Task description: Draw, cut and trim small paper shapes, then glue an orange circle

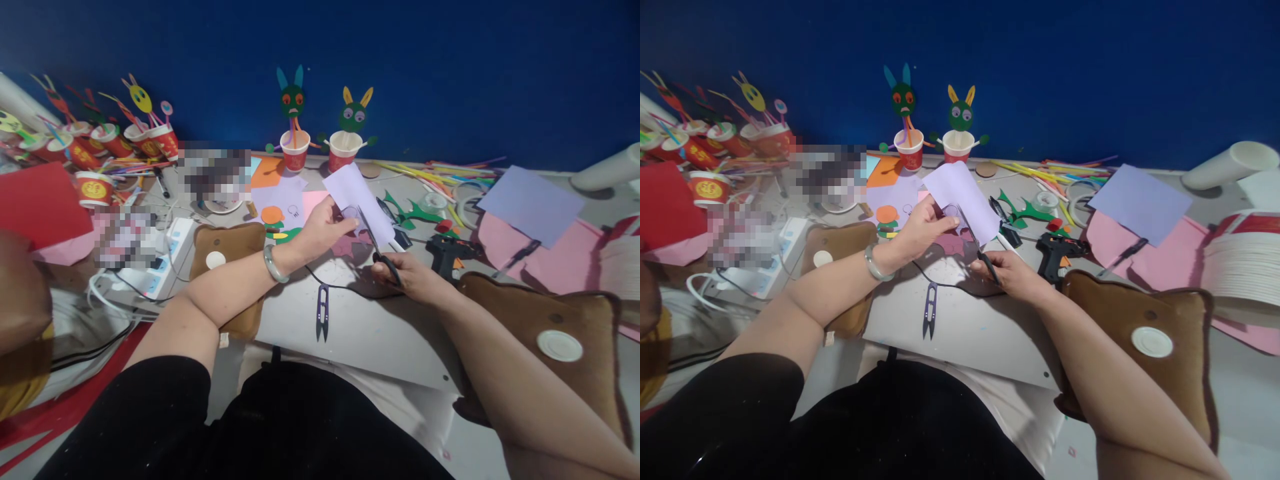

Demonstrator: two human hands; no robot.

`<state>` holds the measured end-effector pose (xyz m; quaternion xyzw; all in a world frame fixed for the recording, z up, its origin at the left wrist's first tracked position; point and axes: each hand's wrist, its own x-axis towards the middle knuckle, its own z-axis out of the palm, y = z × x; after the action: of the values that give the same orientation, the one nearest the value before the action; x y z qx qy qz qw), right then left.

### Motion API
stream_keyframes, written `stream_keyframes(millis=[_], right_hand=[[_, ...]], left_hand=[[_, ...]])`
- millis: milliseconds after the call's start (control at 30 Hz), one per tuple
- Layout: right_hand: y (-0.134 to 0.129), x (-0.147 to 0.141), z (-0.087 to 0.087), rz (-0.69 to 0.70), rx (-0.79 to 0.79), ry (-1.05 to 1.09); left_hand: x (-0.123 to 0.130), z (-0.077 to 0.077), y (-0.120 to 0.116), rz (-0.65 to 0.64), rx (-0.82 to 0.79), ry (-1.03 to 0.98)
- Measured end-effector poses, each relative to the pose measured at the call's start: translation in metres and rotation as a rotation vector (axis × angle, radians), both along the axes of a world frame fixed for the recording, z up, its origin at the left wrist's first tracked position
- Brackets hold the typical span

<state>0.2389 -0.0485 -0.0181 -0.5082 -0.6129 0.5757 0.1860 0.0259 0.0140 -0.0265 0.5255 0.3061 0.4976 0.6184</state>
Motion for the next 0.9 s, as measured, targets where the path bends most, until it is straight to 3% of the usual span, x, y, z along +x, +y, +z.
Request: stream_keyframes(millis=[567,900], right_hand=[[0.002,0.003,0.011,0.038,0.022,-0.049],[0.003,0.004,0.014,0.036,0.028,-0.073]], left_hand=[[-0.001,0.008,-0.004,-0.066,0.092,0.1],[-0.001,0.009,-0.006,-0.091,0.063,0.078]])
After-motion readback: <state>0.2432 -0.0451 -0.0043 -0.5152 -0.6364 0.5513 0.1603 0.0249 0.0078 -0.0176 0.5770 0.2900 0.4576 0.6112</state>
